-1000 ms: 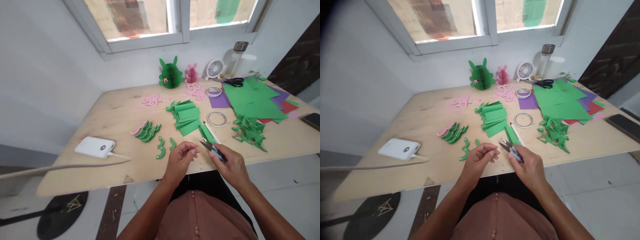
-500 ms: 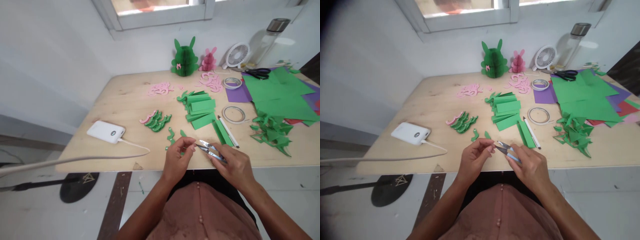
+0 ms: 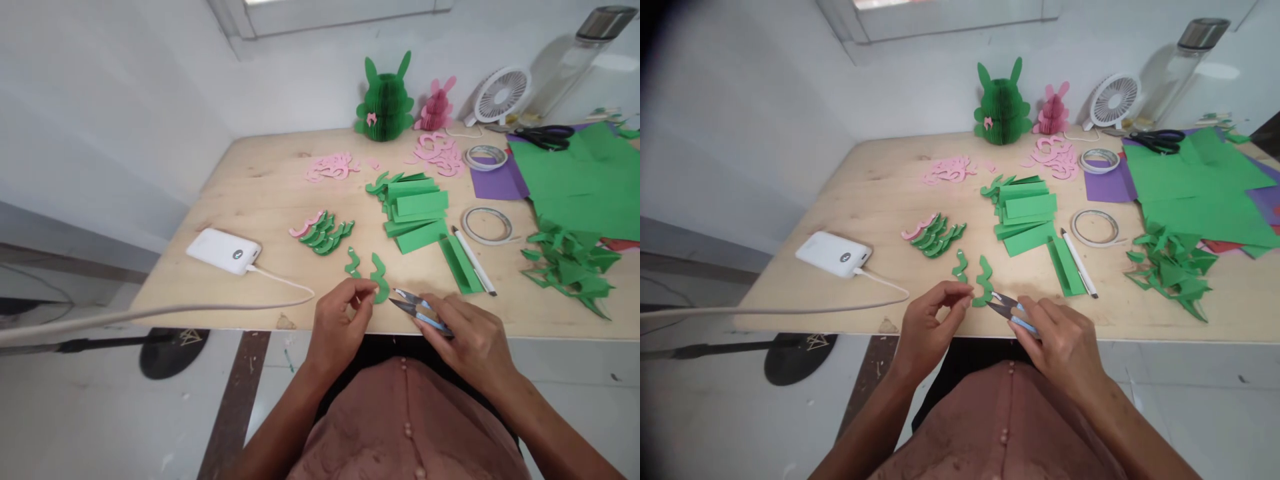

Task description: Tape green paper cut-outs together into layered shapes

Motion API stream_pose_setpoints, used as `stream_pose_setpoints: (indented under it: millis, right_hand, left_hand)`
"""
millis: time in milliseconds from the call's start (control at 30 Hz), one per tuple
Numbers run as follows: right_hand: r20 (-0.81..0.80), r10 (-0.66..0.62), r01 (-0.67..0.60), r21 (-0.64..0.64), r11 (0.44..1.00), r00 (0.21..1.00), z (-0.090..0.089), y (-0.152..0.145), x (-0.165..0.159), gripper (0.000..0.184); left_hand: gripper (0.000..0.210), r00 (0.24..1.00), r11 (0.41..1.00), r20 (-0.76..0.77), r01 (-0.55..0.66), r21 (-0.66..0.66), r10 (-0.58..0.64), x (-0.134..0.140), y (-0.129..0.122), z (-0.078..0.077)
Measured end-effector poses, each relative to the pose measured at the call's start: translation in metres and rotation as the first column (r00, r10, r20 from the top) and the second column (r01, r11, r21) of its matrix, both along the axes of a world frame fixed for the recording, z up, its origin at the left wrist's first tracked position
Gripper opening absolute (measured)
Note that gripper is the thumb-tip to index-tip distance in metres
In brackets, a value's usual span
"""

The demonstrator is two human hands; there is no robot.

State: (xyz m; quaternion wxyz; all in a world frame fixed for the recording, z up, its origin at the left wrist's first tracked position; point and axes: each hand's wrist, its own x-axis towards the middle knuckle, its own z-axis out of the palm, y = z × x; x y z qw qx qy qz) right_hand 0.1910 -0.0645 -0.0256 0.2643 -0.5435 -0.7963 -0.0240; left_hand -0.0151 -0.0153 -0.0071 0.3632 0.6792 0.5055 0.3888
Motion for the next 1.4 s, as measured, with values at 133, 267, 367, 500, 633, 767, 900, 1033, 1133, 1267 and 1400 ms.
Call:
stream_pose_setpoints:
  millis: [133,267,367,500,633,767,900,1033,1133,1267,1400]
  right_hand:
    - [0.001,0.027,-0.027,-0.01,1.0,1.0,-0.003,-0.001,-0.005,0.024]
    - [0.03,0.03,-0.029,-0.013,0.999,0.999,-0.001,-0.001,-0.009,0.022]
    - [0.05,0.03,-0.029,-0.021,0.999,0.998,0.002,-0.001,-0.01,0.022]
    - [0.057,0.038,-0.036,-0.037,0.999,0.998,0.004,-0.002,-0.01,0.023]
    - [0.037,0.064,-0.062,-0.054,0.997,0.997,0.002,-0.003,-0.011,0.022]
    - [0.013,0.077,-0.076,-0.074,0.994,0.997,-0.001,-0.003,-0.015,0.023]
    - [-0.009,0.083,-0.084,-0.066,0.994,0.996,-0.002,-0.002,-0.019,0.022]
    - [-0.03,0.094,-0.096,-0.071,0.993,0.995,-0.004,-0.002,-0.021,0.023]
    - [-0.031,0.095,-0.097,-0.079,0.992,0.995,-0.005,-0.002,-0.02,0.022]
    - [-0.026,0.094,-0.095,-0.065,0.993,0.995,-0.008,-0.003,-0.02,0.023]
    - [-0.037,0.088,-0.09,-0.06,0.994,0.995,-0.009,-0.002,-0.019,0.022]
  left_hand:
    - [0.012,1.0,0.999,0.001,-0.017,-0.049,0.017,-0.008,-0.004,-0.003]
    - [0.01,0.999,0.995,0.037,0.031,-0.091,-0.028,-0.008,-0.001,-0.001]
    - [0.011,0.996,0.989,0.032,0.09,-0.115,-0.087,-0.007,0.002,0.0]
    - [0.011,0.994,0.986,0.016,0.106,-0.132,-0.104,-0.006,0.002,0.0]
    - [0.01,0.998,0.992,-0.021,0.054,-0.117,-0.057,-0.011,-0.005,0.0]
    - [0.009,0.986,0.998,-0.156,-0.059,-0.003,0.058,-0.021,-0.01,-0.004]
    - [0.011,0.953,0.981,-0.276,-0.079,0.179,0.127,-0.027,-0.009,-0.015]
    - [0.015,0.904,0.962,-0.409,-0.011,0.273,0.126,-0.025,-0.001,-0.024]
    - [0.016,0.868,0.964,-0.48,0.004,0.264,0.128,-0.022,0.005,-0.028]
    - [0.022,0.845,0.964,-0.518,0.012,0.267,0.133,-0.021,0.011,-0.031]
    - [0.019,0.857,0.951,-0.492,0.007,0.308,0.153,-0.021,0.014,-0.035]
